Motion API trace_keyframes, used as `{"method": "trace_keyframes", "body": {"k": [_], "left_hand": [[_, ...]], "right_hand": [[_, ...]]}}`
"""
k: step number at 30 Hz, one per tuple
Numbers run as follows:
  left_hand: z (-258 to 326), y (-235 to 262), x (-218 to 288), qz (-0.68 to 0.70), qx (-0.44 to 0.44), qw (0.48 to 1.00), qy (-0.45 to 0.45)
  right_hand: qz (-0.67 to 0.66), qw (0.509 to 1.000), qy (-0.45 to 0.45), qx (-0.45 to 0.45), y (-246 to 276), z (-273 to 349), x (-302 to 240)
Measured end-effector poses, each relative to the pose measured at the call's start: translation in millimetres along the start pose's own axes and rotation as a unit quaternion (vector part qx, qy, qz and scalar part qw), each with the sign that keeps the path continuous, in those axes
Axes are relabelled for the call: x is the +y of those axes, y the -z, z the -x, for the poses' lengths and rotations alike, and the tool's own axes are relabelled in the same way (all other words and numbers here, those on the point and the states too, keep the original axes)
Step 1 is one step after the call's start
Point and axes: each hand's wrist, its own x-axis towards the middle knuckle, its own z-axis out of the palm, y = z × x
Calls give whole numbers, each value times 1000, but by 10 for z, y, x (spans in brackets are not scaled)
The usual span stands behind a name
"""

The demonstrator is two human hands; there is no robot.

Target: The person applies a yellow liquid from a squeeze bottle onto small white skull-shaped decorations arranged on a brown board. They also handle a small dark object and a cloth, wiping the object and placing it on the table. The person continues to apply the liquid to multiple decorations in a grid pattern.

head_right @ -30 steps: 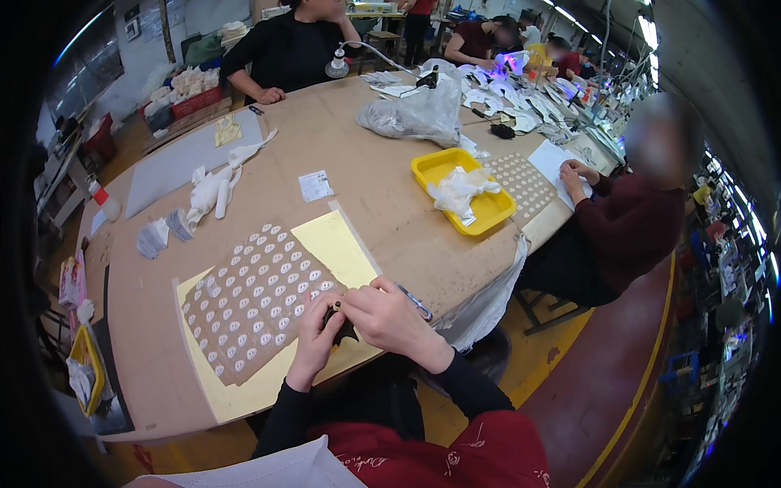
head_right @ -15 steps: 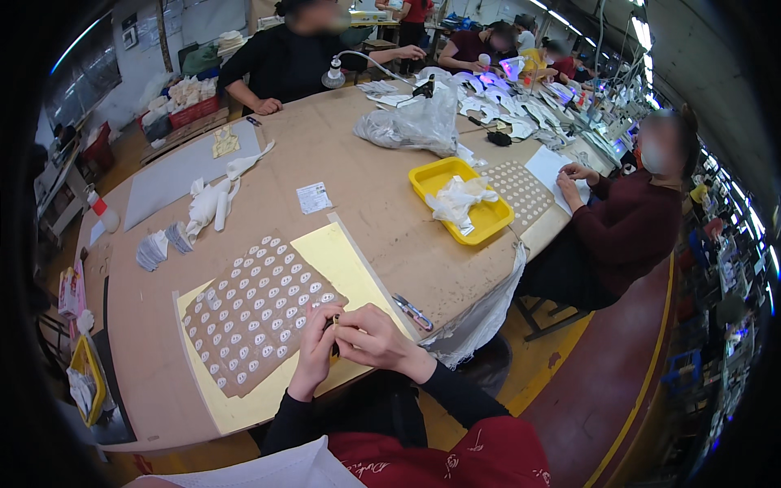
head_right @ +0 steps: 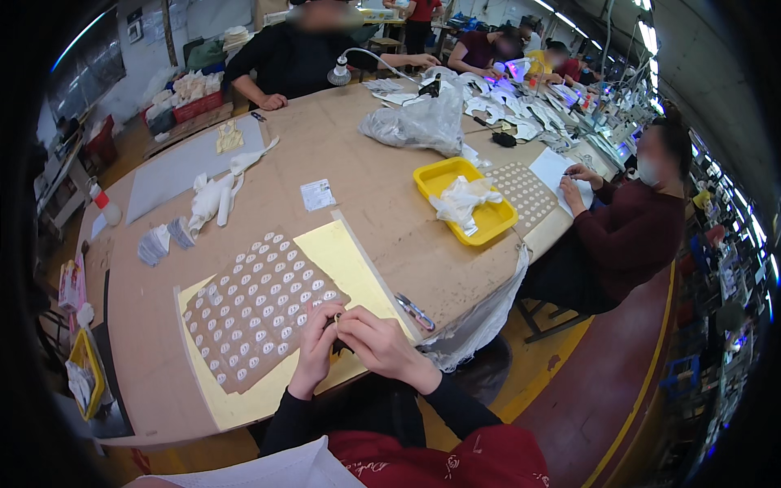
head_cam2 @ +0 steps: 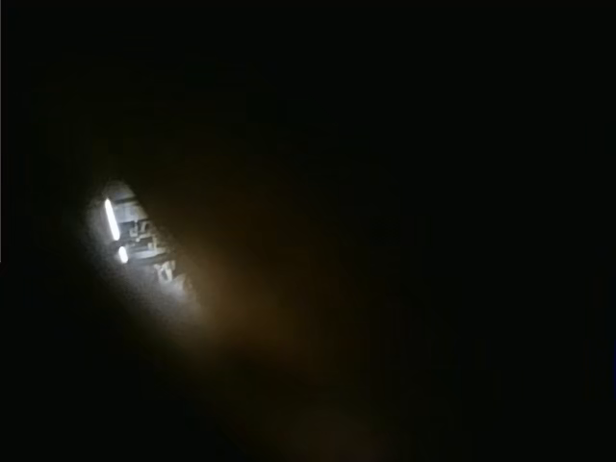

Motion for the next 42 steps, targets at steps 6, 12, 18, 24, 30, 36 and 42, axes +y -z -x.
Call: {"method": "trace_keyframes", "body": {"k": [6,12,18,24,30,36,42], "left_hand": [[17,-20,-17,17,9,1000,0],[74,17,-84,92,31,995,32],[107,-25,-11,90,65,994,17],[130,-127,93,-139,55,984,-96],[138,-196,256,-227,0,966,-126],[126,-204,251,-231,8,967,-106],[56,-183,286,-231,16,969,-81]], "right_hand": [[7,999,-45,0,-40,-32,-26],[-136,986,-77,62,-230,29,14],[-637,664,-385,76,-285,162,129],[-681,550,-482,32,122,114,65],[-416,753,-508,-38,463,94,-33],[-233,918,-319,-39,340,48,-50],[-35,973,-225,-23,286,-53,-176]]}}
